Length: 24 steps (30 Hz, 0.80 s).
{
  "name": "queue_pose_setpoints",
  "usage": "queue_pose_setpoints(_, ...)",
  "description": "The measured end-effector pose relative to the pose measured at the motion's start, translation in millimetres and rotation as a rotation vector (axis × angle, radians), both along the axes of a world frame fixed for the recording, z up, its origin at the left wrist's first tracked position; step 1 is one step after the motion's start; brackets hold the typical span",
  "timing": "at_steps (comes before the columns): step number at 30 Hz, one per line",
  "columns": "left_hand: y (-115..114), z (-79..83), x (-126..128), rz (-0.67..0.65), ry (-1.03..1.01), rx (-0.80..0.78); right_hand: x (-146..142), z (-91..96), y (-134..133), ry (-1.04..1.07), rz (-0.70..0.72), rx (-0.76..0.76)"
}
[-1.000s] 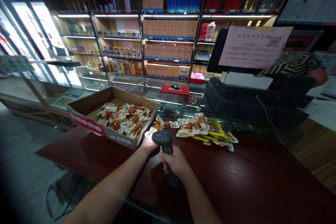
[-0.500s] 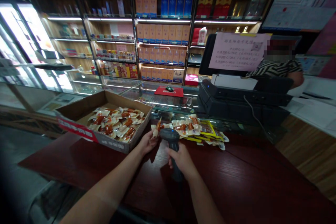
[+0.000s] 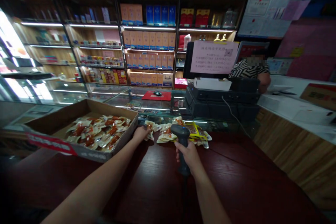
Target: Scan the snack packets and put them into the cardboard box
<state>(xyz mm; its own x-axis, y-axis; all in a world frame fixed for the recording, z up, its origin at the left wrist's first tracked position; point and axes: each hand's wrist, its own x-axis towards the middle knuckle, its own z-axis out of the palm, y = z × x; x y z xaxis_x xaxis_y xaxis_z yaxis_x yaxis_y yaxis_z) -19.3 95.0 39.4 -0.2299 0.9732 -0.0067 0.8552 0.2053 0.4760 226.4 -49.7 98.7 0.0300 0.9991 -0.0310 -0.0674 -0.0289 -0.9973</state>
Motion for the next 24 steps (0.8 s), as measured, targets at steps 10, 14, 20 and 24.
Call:
queue_pose_setpoints(10, 11, -4.2, 52, -0.007, -0.103, 0.072, 10, 0.1, -6, 0.028, -0.008, -0.001)
queue_pose_setpoints(14, 12, -2.5, 49, 0.015, -0.065, 0.053, 11, -4.4, -6, 0.025, -0.012, -0.016)
queue_pose_setpoints(20, -8, 16.1, 36, 0.034, 0.017, 0.039, -3, -10.2, -4, 0.050, 0.021, -0.020)
queue_pose_setpoints(24, -31, 43.0, 7, -0.020, 0.064, 0.177, -25, -11.2, -6, 0.095, 0.064, -0.032)
